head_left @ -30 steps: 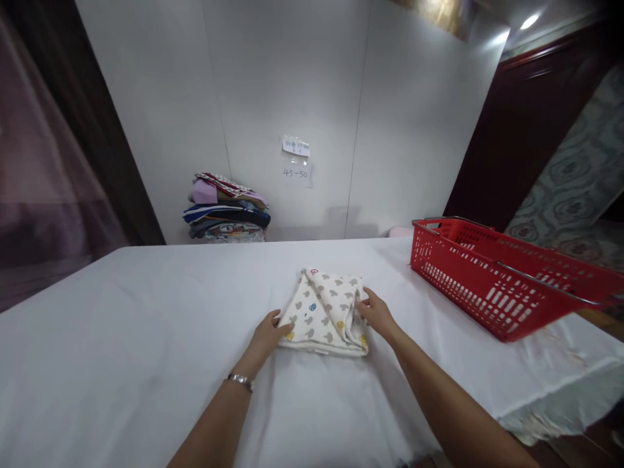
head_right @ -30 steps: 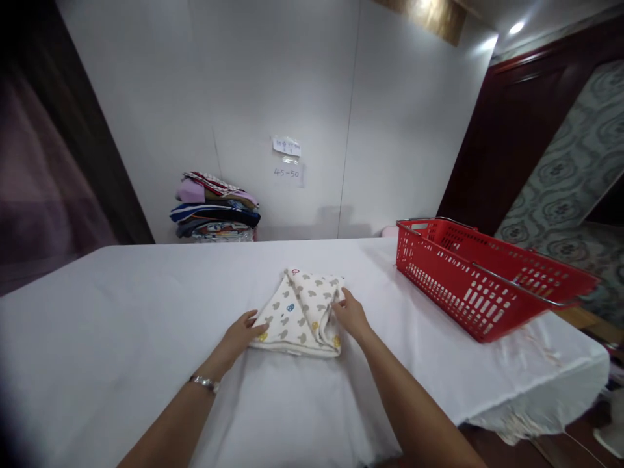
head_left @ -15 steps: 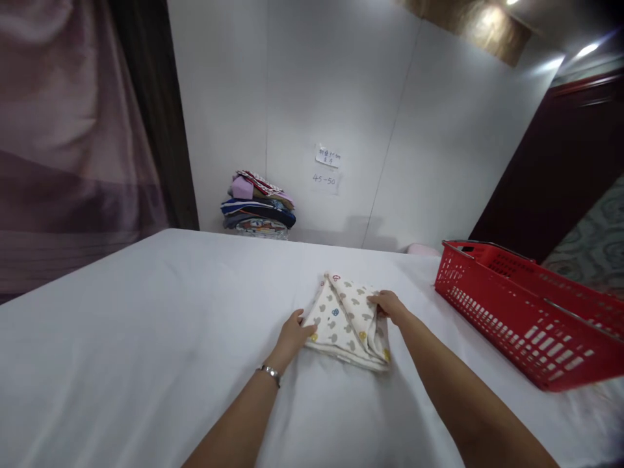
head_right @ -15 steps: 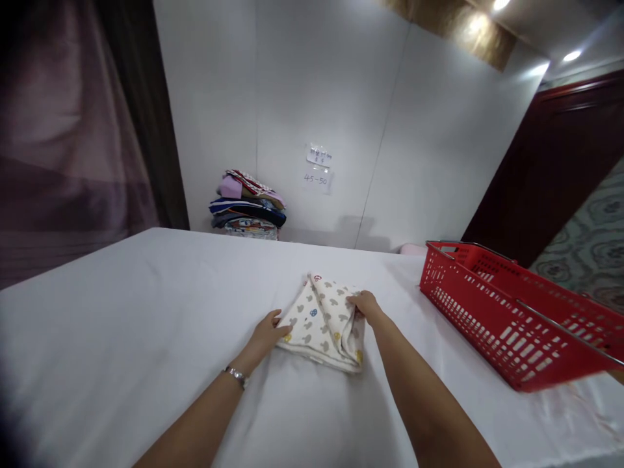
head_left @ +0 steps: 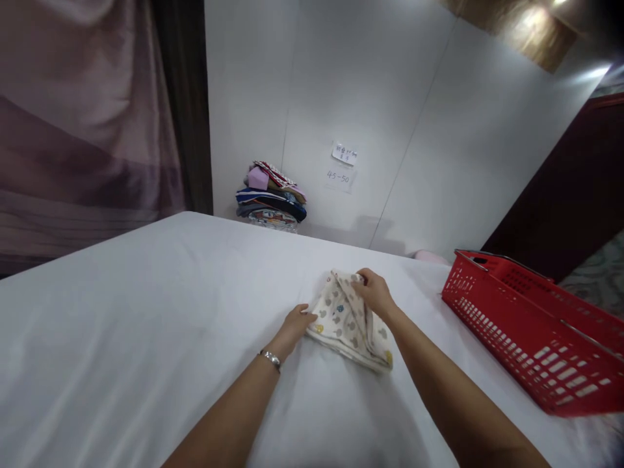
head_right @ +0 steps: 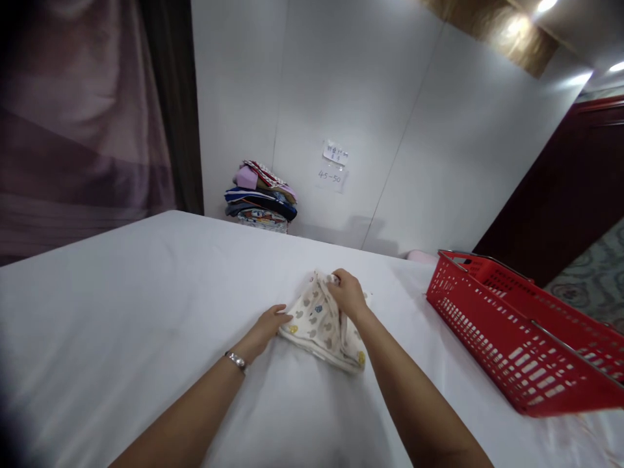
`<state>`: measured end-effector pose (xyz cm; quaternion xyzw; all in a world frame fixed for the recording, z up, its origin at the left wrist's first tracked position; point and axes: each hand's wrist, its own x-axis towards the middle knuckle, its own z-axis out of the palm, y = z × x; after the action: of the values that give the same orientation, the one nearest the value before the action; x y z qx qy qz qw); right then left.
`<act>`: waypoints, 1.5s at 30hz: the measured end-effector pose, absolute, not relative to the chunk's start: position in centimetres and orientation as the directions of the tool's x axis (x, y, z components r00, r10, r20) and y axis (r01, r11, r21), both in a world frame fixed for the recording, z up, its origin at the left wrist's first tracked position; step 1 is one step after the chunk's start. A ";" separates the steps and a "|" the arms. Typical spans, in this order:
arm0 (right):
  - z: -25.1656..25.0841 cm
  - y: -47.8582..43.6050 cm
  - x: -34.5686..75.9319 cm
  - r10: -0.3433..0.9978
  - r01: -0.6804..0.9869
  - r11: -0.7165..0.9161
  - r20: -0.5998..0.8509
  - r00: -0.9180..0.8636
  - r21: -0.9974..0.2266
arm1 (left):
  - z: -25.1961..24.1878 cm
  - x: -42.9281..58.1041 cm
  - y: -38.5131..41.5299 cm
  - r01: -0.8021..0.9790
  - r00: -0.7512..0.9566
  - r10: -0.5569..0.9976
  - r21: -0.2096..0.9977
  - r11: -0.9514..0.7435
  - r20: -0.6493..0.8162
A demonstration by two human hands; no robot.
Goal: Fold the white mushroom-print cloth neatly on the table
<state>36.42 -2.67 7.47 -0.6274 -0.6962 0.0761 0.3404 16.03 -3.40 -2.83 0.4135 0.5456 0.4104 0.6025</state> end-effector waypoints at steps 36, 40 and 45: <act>3.3 -5.0 29.0 0.854 0.710 0.406 -0.037 -0.519 -0.576 | -2.1 15.6 -3.8 -0.186 0.209 0.936 0.928 0.324 -0.285; 2.7 -5.9 30.4 0.893 0.591 0.256 -0.046 -0.447 -0.765 | -2.5 15.8 -3.7 -0.084 0.140 0.949 0.952 0.296 -0.283; 2.6 -5.6 36.8 0.980 0.670 0.196 0.122 -0.156 -0.716 | -2.6 15.9 -3.7 -0.029 0.116 0.959 0.964 0.265 -0.260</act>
<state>36.81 -5.63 2.58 -0.5778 -0.7140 0.2610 0.2970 15.86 -3.74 -2.61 0.4451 0.5221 0.4117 0.5998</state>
